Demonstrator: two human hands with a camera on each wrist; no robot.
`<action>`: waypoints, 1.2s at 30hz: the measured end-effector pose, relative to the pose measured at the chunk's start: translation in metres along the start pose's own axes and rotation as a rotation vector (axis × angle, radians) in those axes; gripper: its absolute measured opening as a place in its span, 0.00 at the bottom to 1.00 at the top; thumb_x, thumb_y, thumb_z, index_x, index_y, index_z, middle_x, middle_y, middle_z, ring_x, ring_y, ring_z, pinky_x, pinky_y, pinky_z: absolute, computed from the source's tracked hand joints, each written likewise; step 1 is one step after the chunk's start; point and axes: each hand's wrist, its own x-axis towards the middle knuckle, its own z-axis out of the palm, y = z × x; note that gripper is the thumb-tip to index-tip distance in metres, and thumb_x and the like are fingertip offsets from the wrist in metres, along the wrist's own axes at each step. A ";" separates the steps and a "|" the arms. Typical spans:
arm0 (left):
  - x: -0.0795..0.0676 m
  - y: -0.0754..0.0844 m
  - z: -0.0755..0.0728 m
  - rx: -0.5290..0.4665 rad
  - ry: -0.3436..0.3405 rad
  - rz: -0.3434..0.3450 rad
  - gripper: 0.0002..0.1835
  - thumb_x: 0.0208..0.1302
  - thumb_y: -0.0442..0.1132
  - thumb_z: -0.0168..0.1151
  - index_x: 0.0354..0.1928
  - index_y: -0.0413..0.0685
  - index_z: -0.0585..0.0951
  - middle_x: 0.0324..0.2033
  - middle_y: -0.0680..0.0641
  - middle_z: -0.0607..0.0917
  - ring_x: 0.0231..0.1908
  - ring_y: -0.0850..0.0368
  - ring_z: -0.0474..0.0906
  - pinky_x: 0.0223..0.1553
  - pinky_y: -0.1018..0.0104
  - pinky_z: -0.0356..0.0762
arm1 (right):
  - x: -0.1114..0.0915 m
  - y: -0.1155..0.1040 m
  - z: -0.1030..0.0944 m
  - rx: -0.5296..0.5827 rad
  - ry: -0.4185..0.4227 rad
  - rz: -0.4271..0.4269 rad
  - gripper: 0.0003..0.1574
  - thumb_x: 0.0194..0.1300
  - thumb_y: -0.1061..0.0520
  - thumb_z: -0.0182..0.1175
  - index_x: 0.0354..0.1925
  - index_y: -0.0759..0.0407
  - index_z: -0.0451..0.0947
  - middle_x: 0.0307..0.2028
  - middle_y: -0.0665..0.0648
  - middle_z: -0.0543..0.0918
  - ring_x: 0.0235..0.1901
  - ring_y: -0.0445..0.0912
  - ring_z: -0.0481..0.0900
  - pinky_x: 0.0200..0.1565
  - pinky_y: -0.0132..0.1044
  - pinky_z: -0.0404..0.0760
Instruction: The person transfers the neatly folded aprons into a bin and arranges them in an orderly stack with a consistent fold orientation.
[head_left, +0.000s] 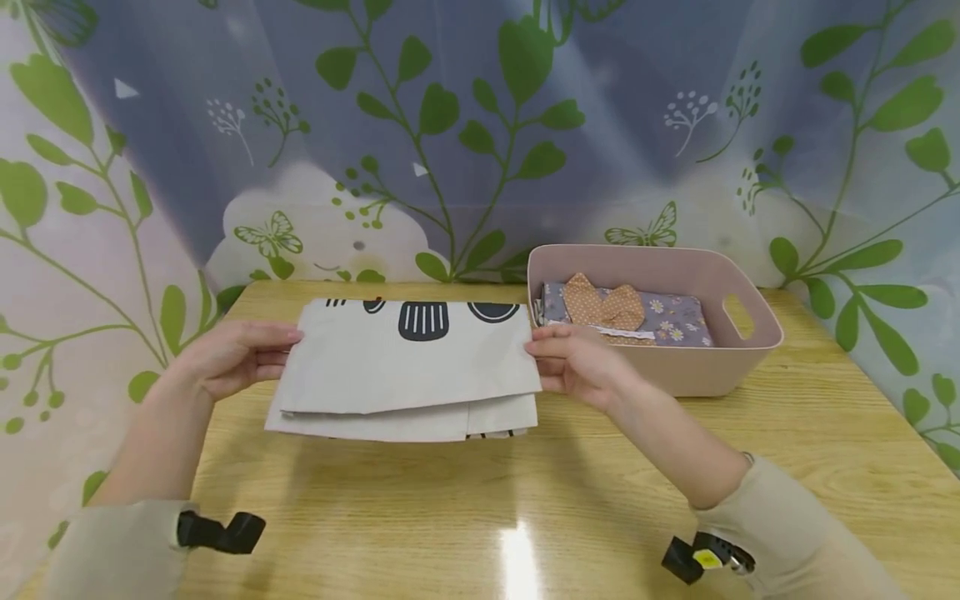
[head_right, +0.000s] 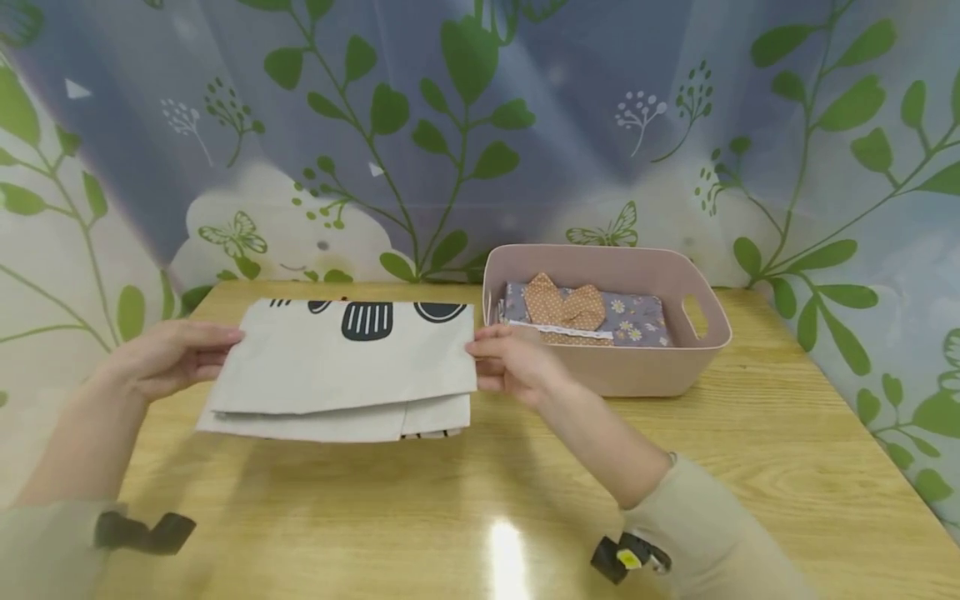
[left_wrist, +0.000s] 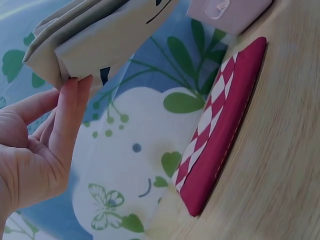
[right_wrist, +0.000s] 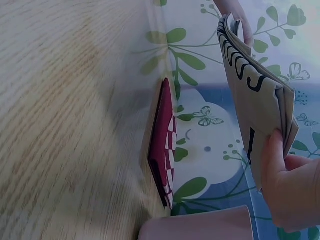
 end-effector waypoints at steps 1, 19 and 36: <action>0.001 0.000 0.002 -0.003 0.001 -0.001 0.13 0.67 0.29 0.51 0.32 0.45 0.85 0.30 0.46 0.85 0.31 0.57 0.83 0.34 0.67 0.81 | 0.000 -0.001 -0.001 0.001 0.008 0.000 0.05 0.64 0.72 0.48 0.36 0.65 0.68 0.27 0.54 0.81 0.27 0.44 0.81 0.36 0.38 0.83; 0.023 0.005 0.048 0.084 0.059 -0.048 0.09 0.65 0.30 0.55 0.30 0.46 0.82 0.28 0.47 0.85 0.29 0.57 0.83 0.34 0.67 0.81 | -0.013 -0.023 -0.033 -0.030 0.074 -0.051 0.09 0.64 0.70 0.51 0.31 0.60 0.73 0.27 0.52 0.81 0.26 0.41 0.81 0.31 0.32 0.82; 0.038 0.012 0.075 0.039 0.069 -0.013 0.10 0.65 0.30 0.54 0.29 0.47 0.83 0.27 0.48 0.85 0.28 0.57 0.83 0.34 0.66 0.81 | -0.019 -0.037 -0.055 -0.019 0.095 -0.096 0.10 0.64 0.69 0.53 0.30 0.57 0.76 0.29 0.50 0.79 0.26 0.40 0.80 0.32 0.30 0.80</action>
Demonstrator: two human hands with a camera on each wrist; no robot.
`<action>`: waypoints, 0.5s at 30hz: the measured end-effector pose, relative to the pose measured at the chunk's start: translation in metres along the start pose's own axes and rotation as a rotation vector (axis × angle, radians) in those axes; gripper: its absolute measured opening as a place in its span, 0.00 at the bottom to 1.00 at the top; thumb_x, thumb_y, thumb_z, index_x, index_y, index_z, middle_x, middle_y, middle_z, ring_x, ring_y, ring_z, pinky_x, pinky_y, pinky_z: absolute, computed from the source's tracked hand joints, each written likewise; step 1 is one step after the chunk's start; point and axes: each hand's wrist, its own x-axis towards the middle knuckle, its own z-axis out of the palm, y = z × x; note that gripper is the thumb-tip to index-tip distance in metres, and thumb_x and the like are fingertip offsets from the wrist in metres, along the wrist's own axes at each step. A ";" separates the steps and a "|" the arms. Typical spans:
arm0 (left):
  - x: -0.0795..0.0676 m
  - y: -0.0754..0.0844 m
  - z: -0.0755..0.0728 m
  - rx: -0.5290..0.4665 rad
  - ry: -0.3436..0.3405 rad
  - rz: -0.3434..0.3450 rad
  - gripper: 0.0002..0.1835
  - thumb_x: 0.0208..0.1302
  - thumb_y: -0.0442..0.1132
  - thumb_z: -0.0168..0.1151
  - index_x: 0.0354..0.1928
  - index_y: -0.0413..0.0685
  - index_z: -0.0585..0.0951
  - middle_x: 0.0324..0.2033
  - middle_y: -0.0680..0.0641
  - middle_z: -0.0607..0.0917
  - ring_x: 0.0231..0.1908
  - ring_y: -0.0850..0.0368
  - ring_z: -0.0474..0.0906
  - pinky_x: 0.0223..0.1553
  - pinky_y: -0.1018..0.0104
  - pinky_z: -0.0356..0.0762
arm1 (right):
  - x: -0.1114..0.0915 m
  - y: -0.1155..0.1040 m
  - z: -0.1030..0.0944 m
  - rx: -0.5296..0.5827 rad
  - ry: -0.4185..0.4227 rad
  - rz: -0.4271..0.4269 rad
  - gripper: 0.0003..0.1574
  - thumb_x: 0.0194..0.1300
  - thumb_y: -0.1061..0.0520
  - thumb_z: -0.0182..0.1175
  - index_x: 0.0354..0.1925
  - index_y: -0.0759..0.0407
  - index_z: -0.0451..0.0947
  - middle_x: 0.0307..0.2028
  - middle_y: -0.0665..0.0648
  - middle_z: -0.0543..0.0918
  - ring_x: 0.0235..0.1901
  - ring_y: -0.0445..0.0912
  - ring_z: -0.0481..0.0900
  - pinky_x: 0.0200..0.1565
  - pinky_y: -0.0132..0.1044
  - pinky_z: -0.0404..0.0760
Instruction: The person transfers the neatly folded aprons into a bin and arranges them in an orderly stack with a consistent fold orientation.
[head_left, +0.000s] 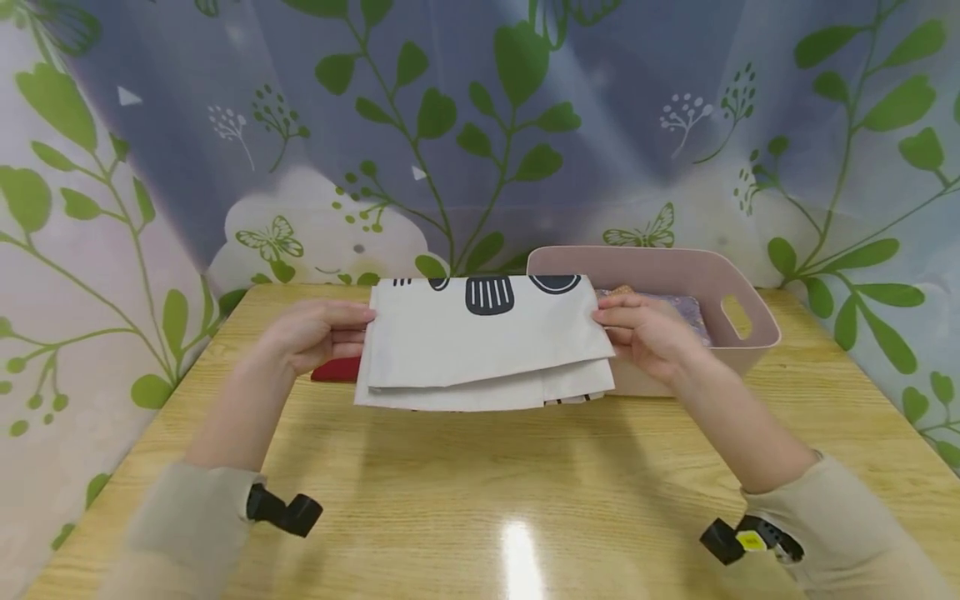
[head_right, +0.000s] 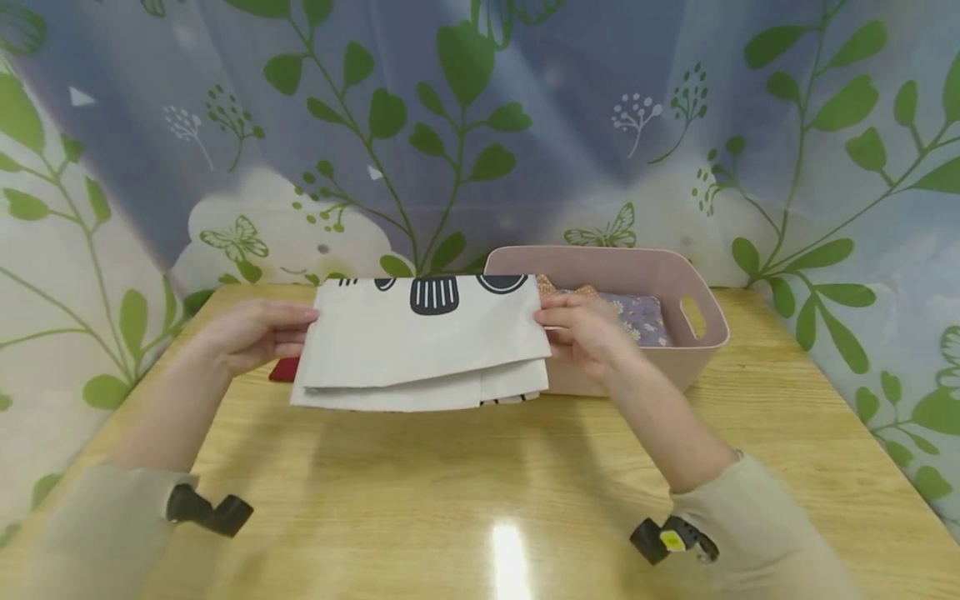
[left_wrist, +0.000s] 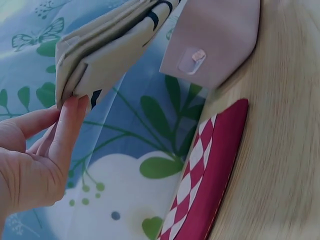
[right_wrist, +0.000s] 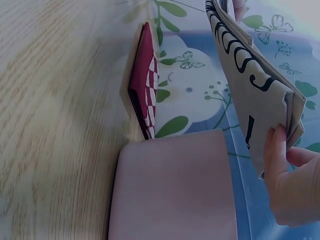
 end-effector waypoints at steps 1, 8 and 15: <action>0.002 0.000 0.002 -0.007 -0.002 0.004 0.11 0.65 0.30 0.54 0.29 0.47 0.83 0.27 0.48 0.85 0.28 0.57 0.83 0.34 0.66 0.81 | 0.000 -0.001 -0.002 0.001 0.002 -0.001 0.10 0.64 0.69 0.53 0.30 0.57 0.76 0.29 0.50 0.78 0.26 0.40 0.80 0.32 0.30 0.80; 0.016 0.001 0.019 -0.040 -0.026 0.047 0.11 0.65 0.28 0.53 0.29 0.47 0.82 0.27 0.48 0.85 0.28 0.57 0.83 0.35 0.65 0.81 | -0.002 -0.007 -0.022 0.032 0.027 -0.002 0.10 0.64 0.69 0.54 0.30 0.58 0.78 0.34 0.48 0.79 0.29 0.41 0.81 0.34 0.32 0.81; 0.029 0.000 0.035 -0.073 -0.045 0.063 0.11 0.65 0.27 0.51 0.31 0.44 0.81 0.26 0.47 0.85 0.27 0.56 0.83 0.34 0.65 0.82 | -0.003 -0.013 -0.039 0.026 0.037 0.007 0.09 0.64 0.68 0.55 0.31 0.58 0.78 0.32 0.51 0.81 0.31 0.41 0.82 0.35 0.33 0.81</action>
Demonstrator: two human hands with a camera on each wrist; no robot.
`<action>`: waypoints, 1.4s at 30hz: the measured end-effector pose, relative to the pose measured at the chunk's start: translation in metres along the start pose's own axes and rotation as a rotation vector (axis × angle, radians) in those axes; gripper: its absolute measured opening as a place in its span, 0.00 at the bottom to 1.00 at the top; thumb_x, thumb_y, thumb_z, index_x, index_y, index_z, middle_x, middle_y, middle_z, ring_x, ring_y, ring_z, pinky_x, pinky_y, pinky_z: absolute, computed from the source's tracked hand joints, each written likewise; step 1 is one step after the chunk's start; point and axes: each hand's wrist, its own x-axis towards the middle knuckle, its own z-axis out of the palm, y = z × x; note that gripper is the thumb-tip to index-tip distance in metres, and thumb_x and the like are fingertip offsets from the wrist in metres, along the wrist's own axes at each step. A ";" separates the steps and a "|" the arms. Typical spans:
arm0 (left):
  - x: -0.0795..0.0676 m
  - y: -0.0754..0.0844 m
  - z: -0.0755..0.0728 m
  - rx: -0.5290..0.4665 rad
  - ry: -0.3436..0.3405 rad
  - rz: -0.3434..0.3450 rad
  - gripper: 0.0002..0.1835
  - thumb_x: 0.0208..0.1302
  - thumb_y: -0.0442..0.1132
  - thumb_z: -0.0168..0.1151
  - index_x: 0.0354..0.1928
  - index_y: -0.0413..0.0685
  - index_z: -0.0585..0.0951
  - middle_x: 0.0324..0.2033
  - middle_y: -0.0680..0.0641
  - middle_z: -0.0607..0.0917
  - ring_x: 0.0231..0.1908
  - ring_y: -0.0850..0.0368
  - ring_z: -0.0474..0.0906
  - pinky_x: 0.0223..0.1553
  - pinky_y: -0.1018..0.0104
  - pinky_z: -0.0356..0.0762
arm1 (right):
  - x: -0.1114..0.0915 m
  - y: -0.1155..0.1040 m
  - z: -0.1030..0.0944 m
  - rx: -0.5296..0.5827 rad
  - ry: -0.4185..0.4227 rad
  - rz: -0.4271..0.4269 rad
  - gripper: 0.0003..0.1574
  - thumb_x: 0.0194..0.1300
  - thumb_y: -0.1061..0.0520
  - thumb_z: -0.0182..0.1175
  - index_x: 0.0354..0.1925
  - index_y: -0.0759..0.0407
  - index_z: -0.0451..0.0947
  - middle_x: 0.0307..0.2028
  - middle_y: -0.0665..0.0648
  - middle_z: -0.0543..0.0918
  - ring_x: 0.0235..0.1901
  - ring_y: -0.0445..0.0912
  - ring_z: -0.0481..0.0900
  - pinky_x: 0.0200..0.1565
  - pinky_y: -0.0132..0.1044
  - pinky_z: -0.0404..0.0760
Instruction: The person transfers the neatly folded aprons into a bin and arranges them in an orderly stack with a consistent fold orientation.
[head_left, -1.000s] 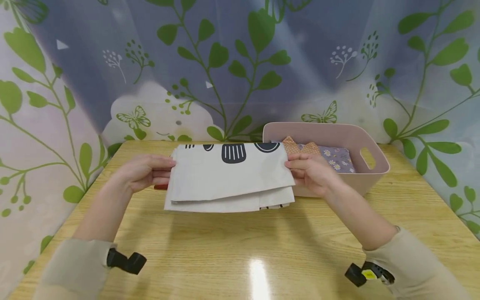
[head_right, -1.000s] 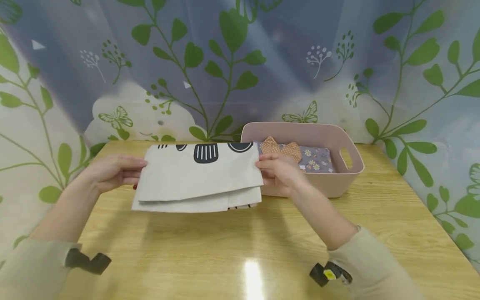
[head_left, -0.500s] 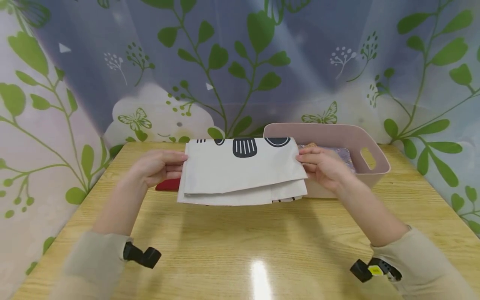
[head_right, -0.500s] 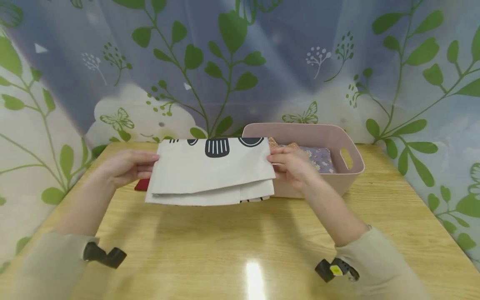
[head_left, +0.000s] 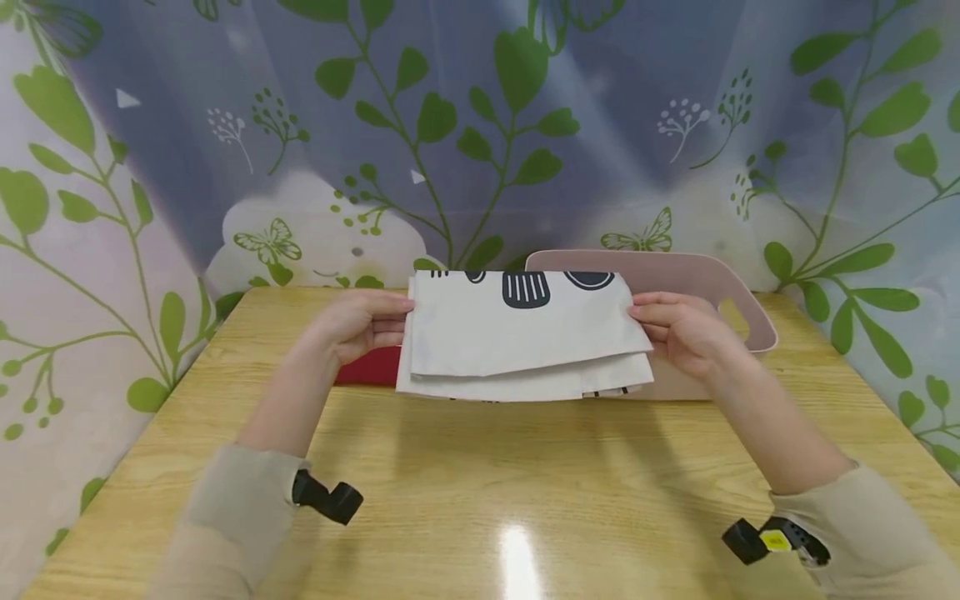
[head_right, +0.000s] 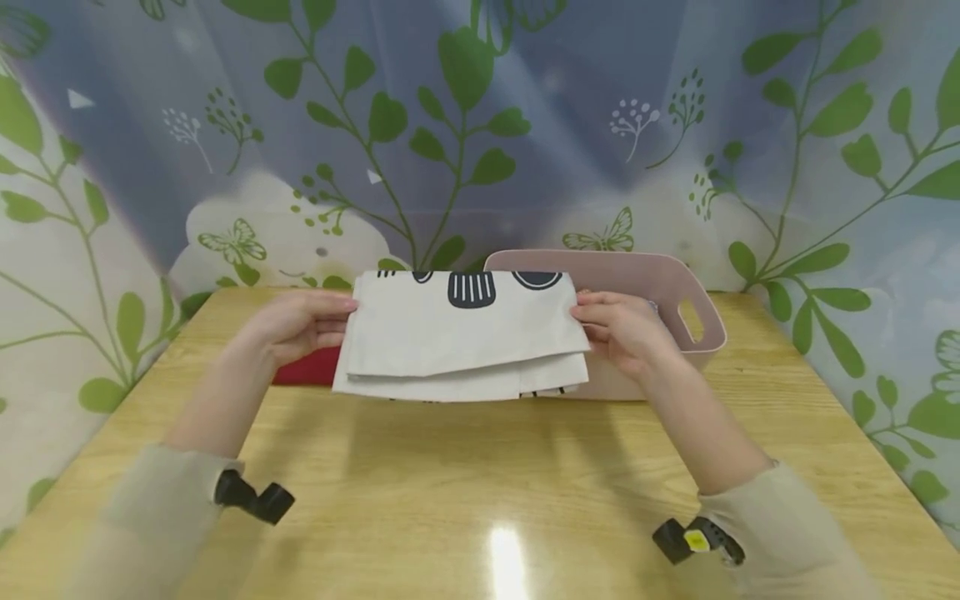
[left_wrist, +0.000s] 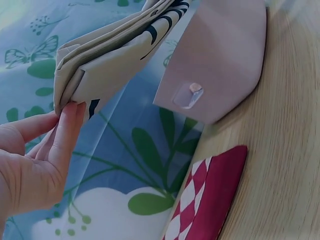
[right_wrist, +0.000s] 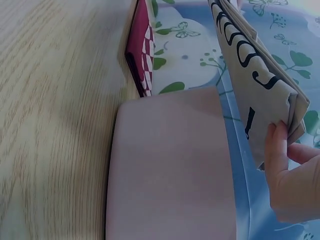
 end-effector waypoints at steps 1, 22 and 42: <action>0.001 -0.001 0.002 -0.004 -0.002 0.000 0.10 0.65 0.27 0.51 0.32 0.43 0.81 0.26 0.47 0.85 0.27 0.56 0.83 0.33 0.65 0.82 | 0.000 -0.001 -0.002 0.000 0.000 0.003 0.09 0.64 0.68 0.55 0.30 0.58 0.78 0.31 0.52 0.81 0.31 0.41 0.82 0.35 0.33 0.81; 0.031 -0.002 0.042 -0.013 0.033 -0.020 0.09 0.64 0.28 0.54 0.45 0.32 0.76 0.27 0.47 0.84 0.28 0.56 0.83 0.37 0.63 0.81 | 0.003 -0.009 -0.044 0.032 0.013 0.018 0.10 0.66 0.67 0.53 0.32 0.57 0.78 0.31 0.51 0.81 0.31 0.42 0.81 0.33 0.35 0.81; 0.053 -0.002 0.066 0.014 0.041 -0.024 0.18 0.64 0.28 0.54 0.54 0.27 0.73 0.30 0.45 0.83 0.28 0.56 0.82 0.42 0.60 0.79 | 0.008 -0.015 -0.071 0.063 0.037 0.058 0.13 0.66 0.66 0.53 0.29 0.55 0.81 0.29 0.50 0.81 0.29 0.42 0.81 0.32 0.37 0.81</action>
